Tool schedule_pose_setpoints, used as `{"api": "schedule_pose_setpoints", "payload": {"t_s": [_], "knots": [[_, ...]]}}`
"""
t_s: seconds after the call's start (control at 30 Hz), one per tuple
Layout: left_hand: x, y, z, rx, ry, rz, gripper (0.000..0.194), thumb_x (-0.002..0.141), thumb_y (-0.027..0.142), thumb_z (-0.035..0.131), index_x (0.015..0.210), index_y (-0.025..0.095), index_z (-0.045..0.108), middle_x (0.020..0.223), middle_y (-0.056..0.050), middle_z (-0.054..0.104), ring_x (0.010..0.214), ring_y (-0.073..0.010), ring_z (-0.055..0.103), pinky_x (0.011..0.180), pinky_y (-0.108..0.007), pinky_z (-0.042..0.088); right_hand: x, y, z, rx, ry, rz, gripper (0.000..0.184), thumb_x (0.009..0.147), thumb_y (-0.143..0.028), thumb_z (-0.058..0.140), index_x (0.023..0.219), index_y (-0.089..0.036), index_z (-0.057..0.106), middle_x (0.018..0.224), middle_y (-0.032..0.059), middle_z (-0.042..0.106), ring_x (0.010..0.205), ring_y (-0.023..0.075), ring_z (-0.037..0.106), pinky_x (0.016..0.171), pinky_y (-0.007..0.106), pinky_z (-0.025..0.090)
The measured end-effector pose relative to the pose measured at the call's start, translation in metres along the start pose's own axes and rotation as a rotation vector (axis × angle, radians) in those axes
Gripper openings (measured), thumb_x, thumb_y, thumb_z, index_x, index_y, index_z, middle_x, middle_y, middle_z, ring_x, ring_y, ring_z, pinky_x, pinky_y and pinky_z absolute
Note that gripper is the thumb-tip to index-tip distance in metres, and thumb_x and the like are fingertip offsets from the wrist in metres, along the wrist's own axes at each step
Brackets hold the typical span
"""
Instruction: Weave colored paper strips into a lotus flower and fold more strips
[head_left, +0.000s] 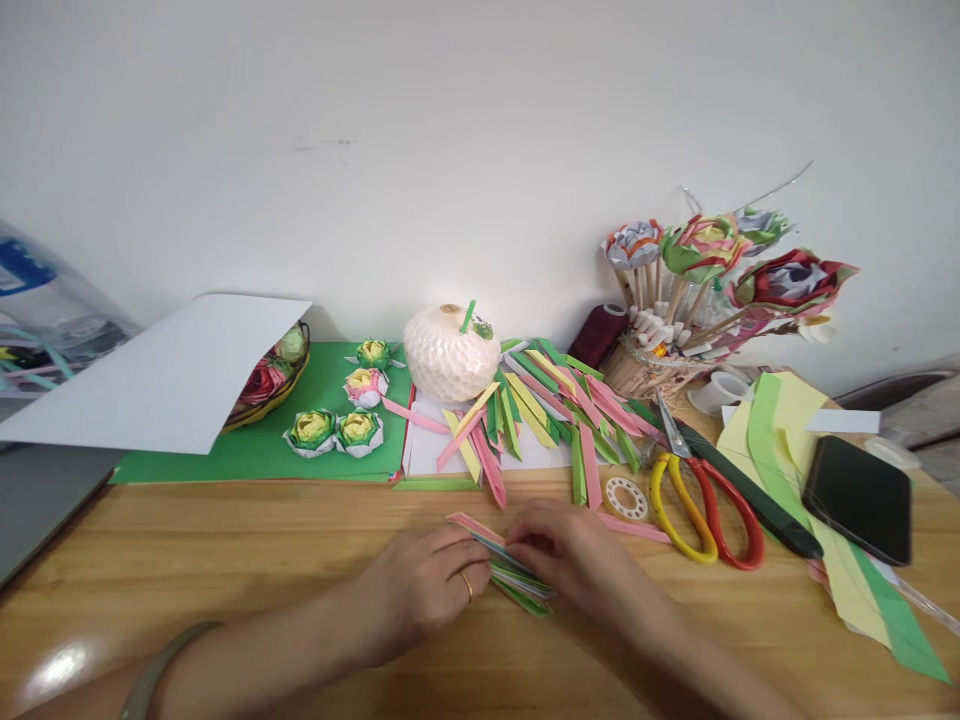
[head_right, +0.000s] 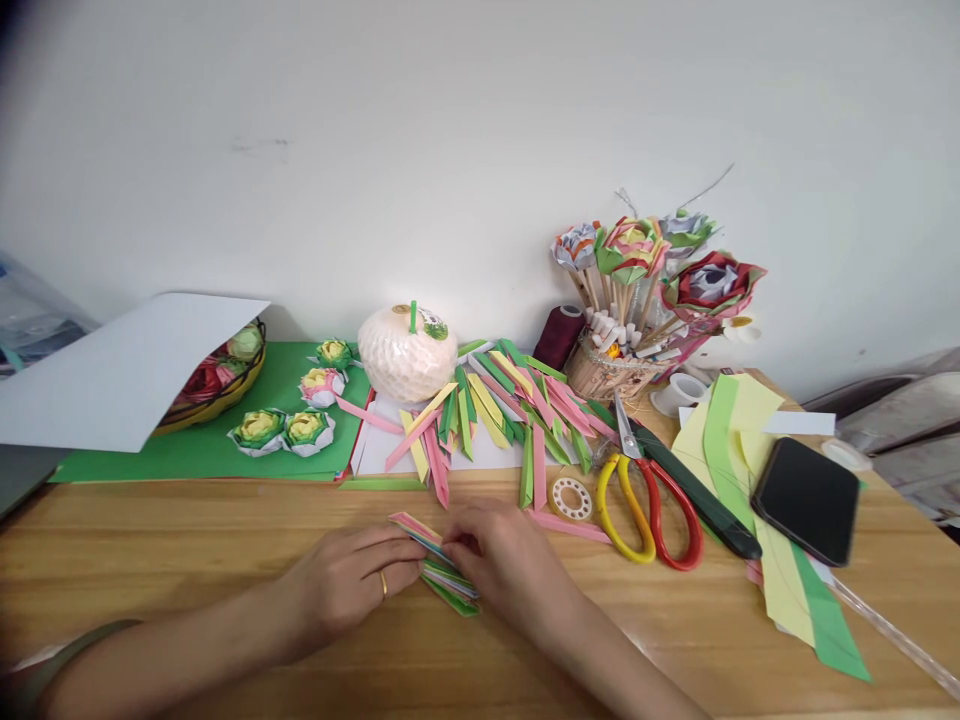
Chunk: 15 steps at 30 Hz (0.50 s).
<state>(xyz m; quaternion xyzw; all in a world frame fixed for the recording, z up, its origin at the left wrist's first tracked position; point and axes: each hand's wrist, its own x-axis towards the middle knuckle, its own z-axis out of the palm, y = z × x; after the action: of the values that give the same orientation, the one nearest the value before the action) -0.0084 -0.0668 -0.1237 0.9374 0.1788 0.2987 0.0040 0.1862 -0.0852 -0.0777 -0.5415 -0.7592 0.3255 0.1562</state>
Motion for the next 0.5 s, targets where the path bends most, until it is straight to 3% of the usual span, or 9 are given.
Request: {"api": "schedule_pose_setpoints", "payload": {"t_s": [0.13,0.27,0.5], "knots": [[-0.0002,0.0029,-0.0014,-0.061,-0.062,-0.110,0.021,0.089,0.018,0.039,0.087,0.017,0.061,0.075,-0.001,0.065,0.071,-0.0105,0.061,0.065,-0.021,0.051,-0.0059,-0.0061,0.0052,-0.105,0.079,-0.075,0.019,0.081,-0.009,0.048,0.072,-0.016,0.063,0.082,0.0052,0.061,0.074,0.0144,0.056,0.064,0.022,0.041],[0.0043,0.0067,-0.0073,-0.130,-0.120,-0.293,0.023,0.090,0.024,0.037,0.091,0.021,0.060,0.075,0.001,0.065,0.068,-0.0096,0.060,0.063,-0.019,0.050,-0.0077,-0.0087,0.0073,-0.129,0.042,-0.033,0.017,0.081,-0.010,0.048,0.072,-0.016,0.062,0.076,0.0040,0.061,0.068,0.0139,0.056,0.060,0.022,0.039],[0.0054,0.0055,-0.0088,-0.183,-0.064,-0.215,0.024,0.090,0.022,0.036,0.091,0.019,0.059,0.084,-0.002,0.066,0.083,-0.0124,0.061,0.072,-0.023,0.051,-0.0055,-0.0058,0.0073,-0.034,0.044,0.092,0.015,0.077,-0.008,0.051,0.076,-0.017,0.063,0.071,0.0014,0.068,0.061,0.0127,0.059,0.055,0.020,0.038]]}}
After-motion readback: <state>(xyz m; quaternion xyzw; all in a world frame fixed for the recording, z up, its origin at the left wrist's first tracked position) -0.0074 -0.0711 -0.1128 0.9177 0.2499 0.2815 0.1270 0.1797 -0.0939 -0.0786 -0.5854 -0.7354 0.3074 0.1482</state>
